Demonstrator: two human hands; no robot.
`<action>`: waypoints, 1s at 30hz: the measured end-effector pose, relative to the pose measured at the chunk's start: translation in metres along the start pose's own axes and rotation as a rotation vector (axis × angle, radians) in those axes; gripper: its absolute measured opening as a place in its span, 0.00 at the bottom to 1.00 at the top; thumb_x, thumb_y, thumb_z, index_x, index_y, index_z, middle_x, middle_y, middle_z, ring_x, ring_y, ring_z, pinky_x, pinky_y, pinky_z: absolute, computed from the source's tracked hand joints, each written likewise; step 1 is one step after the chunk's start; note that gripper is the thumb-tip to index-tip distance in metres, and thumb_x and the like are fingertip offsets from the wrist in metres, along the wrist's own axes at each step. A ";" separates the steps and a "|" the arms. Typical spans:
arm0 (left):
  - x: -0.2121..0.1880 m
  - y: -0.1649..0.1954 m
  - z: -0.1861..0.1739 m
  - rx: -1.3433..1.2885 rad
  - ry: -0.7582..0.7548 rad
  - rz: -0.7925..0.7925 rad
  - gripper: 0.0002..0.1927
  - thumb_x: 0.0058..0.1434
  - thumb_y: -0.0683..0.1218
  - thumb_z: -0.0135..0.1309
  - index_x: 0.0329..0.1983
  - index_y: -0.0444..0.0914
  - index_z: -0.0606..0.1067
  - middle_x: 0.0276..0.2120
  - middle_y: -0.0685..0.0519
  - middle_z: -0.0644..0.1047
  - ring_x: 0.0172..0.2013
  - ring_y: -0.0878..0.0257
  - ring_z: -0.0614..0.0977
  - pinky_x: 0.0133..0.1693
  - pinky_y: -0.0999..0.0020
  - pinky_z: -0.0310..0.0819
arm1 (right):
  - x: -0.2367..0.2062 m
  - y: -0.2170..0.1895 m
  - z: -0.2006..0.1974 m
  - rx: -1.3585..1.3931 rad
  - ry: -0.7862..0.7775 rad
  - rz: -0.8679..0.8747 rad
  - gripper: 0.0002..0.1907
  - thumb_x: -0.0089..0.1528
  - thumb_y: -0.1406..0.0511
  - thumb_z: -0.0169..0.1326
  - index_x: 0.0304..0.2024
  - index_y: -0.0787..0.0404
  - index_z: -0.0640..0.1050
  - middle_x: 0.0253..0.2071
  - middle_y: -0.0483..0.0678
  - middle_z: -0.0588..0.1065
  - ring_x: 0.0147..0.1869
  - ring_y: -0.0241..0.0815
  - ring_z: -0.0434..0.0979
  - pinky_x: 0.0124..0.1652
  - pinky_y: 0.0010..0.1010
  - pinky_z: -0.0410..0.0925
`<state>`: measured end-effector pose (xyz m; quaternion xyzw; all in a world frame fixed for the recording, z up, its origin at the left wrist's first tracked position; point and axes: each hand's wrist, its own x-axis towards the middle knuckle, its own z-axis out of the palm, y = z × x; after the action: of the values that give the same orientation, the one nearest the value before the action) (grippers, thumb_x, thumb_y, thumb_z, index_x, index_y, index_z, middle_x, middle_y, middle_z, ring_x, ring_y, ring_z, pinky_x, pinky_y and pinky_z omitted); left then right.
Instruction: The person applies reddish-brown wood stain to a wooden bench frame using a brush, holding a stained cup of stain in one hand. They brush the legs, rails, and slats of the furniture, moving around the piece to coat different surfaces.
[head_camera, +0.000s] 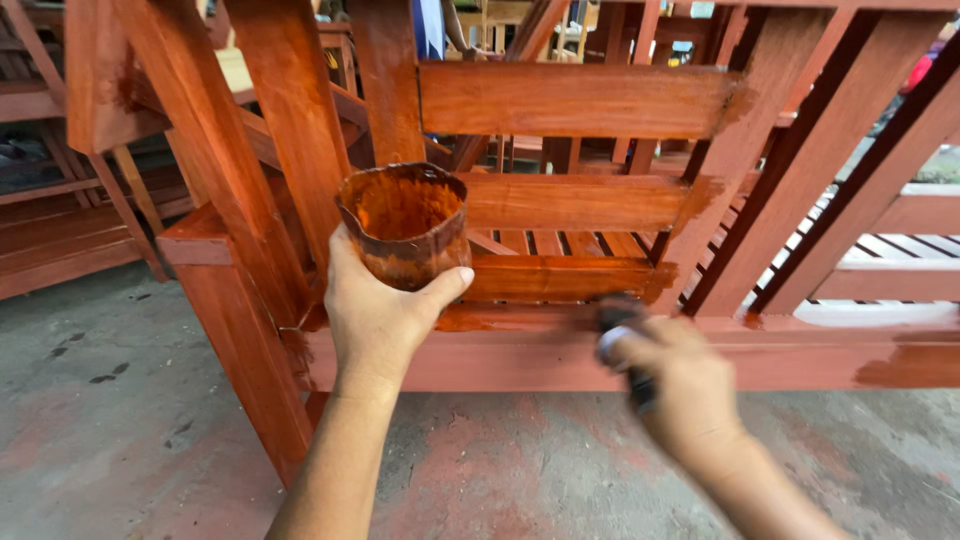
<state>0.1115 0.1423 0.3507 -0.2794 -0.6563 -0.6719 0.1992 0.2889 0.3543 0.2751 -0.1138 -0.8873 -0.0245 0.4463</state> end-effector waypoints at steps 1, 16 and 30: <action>-0.001 -0.001 0.001 0.003 0.001 -0.005 0.46 0.39 0.49 0.74 0.61 0.37 0.65 0.55 0.48 0.77 0.54 0.58 0.81 0.55 0.60 0.76 | -0.005 -0.008 0.008 0.008 -0.056 -0.046 0.16 0.45 0.74 0.61 0.32 0.47 0.82 0.42 0.48 0.78 0.46 0.51 0.79 0.40 0.41 0.73; 0.005 -0.012 0.004 -0.013 0.022 0.008 0.45 0.38 0.50 0.74 0.60 0.38 0.67 0.55 0.49 0.78 0.54 0.58 0.82 0.55 0.61 0.76 | 0.019 0.007 0.041 -0.128 -0.124 0.037 0.11 0.49 0.71 0.58 0.30 0.49 0.79 0.37 0.47 0.73 0.46 0.53 0.75 0.38 0.43 0.71; 0.010 -0.008 -0.015 0.018 0.039 0.021 0.46 0.38 0.50 0.74 0.61 0.37 0.66 0.54 0.48 0.78 0.54 0.58 0.82 0.54 0.62 0.78 | 0.049 -0.110 0.079 0.426 -0.127 -0.133 0.15 0.44 0.77 0.58 0.28 0.52 0.78 0.36 0.46 0.77 0.42 0.55 0.76 0.38 0.43 0.70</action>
<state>0.0969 0.1287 0.3507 -0.2711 -0.6554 -0.6693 0.2214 0.1733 0.2674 0.2731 0.0401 -0.9044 0.1412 0.4007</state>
